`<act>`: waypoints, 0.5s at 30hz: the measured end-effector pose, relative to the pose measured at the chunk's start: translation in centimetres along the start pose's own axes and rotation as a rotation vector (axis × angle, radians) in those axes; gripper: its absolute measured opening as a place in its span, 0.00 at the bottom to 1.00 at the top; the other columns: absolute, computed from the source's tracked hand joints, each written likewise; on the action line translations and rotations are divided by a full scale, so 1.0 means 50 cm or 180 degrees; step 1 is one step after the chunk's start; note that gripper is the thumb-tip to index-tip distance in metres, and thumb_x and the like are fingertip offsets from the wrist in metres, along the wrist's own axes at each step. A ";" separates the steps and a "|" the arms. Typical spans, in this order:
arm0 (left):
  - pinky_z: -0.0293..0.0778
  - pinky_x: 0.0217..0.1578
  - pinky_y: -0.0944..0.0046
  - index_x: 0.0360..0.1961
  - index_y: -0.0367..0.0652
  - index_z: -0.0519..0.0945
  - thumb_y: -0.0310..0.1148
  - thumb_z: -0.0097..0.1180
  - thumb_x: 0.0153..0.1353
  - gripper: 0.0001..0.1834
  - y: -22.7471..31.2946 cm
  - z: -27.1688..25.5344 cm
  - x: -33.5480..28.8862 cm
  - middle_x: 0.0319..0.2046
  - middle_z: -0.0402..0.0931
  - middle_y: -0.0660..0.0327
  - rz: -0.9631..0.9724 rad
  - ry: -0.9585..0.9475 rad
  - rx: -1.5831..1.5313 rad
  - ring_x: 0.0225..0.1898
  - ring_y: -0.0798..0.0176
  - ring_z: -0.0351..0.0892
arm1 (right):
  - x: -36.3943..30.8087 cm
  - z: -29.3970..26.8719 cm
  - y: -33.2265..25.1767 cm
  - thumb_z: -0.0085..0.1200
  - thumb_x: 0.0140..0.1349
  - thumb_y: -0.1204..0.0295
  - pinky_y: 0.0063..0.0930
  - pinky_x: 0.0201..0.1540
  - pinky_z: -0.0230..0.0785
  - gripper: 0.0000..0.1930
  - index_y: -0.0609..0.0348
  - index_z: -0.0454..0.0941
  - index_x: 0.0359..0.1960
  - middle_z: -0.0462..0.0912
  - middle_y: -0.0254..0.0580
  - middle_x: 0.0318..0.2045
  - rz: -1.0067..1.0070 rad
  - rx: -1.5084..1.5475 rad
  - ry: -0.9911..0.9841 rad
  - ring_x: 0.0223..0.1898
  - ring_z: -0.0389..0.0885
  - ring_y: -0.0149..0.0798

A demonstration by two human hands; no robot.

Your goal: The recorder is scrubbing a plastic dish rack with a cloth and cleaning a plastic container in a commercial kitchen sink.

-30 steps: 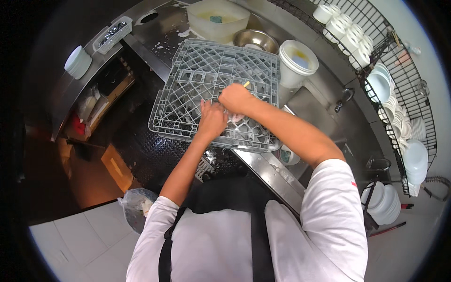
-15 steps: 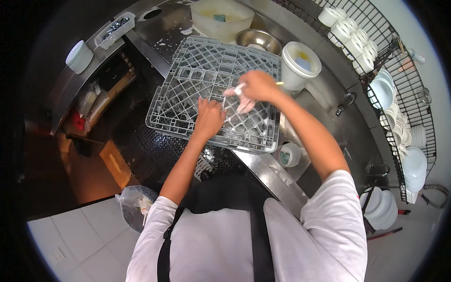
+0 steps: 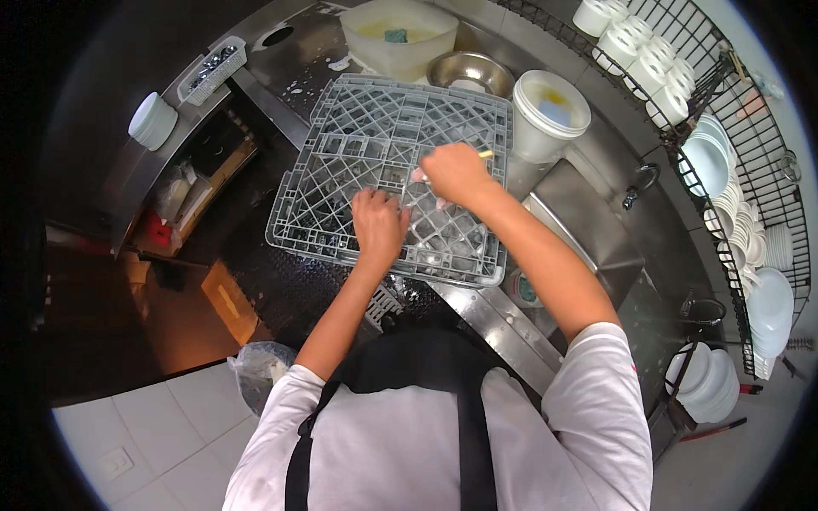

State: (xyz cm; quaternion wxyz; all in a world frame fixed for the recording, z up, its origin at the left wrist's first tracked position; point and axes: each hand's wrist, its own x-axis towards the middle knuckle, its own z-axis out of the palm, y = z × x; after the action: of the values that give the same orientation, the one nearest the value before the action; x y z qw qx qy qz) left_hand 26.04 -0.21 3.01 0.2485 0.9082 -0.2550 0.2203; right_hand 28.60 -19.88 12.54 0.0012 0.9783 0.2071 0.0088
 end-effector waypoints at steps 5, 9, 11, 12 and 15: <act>0.70 0.53 0.45 0.26 0.35 0.86 0.31 0.71 0.53 0.09 -0.014 0.017 -0.001 0.29 0.82 0.49 0.0032 -0.0172 -0.0119 0.39 0.43 0.79 | 0.121 0.102 -0.037 0.65 0.53 0.69 0.44 0.41 0.81 0.06 0.57 0.89 0.30 0.89 0.45 0.28 -0.0577 -0.0630 -0.0128 0.36 0.90 0.52; 0.71 0.52 0.46 0.23 0.34 0.86 0.31 0.70 0.54 0.11 -0.037 0.033 0.003 0.26 0.82 0.48 -0.0032 -0.0239 -0.0189 0.36 0.44 0.81 | 0.134 0.049 -0.035 0.64 0.51 0.72 0.43 0.43 0.81 0.06 0.59 0.89 0.30 0.89 0.48 0.31 -0.0809 -0.0400 -0.0673 0.39 0.90 0.52; 0.71 0.53 0.46 0.23 0.34 0.86 0.33 0.70 0.55 0.12 -0.041 0.037 0.000 0.26 0.83 0.48 -0.0022 -0.0284 -0.0208 0.36 0.45 0.82 | 0.124 0.020 -0.043 0.63 0.51 0.74 0.43 0.43 0.82 0.07 0.59 0.90 0.31 0.89 0.50 0.32 -0.0869 -0.0422 -0.0732 0.39 0.90 0.51; 0.71 0.54 0.47 0.23 0.35 0.86 0.33 0.70 0.56 0.12 -0.037 0.036 -0.001 0.26 0.83 0.48 0.0050 -0.0323 -0.0183 0.36 0.45 0.82 | 0.124 0.010 -0.044 0.63 0.51 0.74 0.43 0.43 0.82 0.07 0.59 0.90 0.31 0.90 0.50 0.32 -0.0877 -0.0503 -0.0847 0.39 0.90 0.51; 0.72 0.55 0.47 0.23 0.35 0.86 0.34 0.70 0.56 0.12 -0.024 0.042 -0.002 0.26 0.83 0.49 0.0157 -0.0287 -0.0228 0.34 0.46 0.83 | 0.127 0.045 -0.039 0.62 0.51 0.74 0.43 0.43 0.82 0.07 0.58 0.90 0.32 0.90 0.50 0.33 -0.0697 -0.0556 -0.0864 0.39 0.91 0.51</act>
State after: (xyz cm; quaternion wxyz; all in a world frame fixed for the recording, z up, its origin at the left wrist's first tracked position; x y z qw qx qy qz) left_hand 27.21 -0.49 0.90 0.2635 0.9011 -0.2959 0.1760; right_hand 33.64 -15.51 10.37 0.1149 0.9383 0.3087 -0.1054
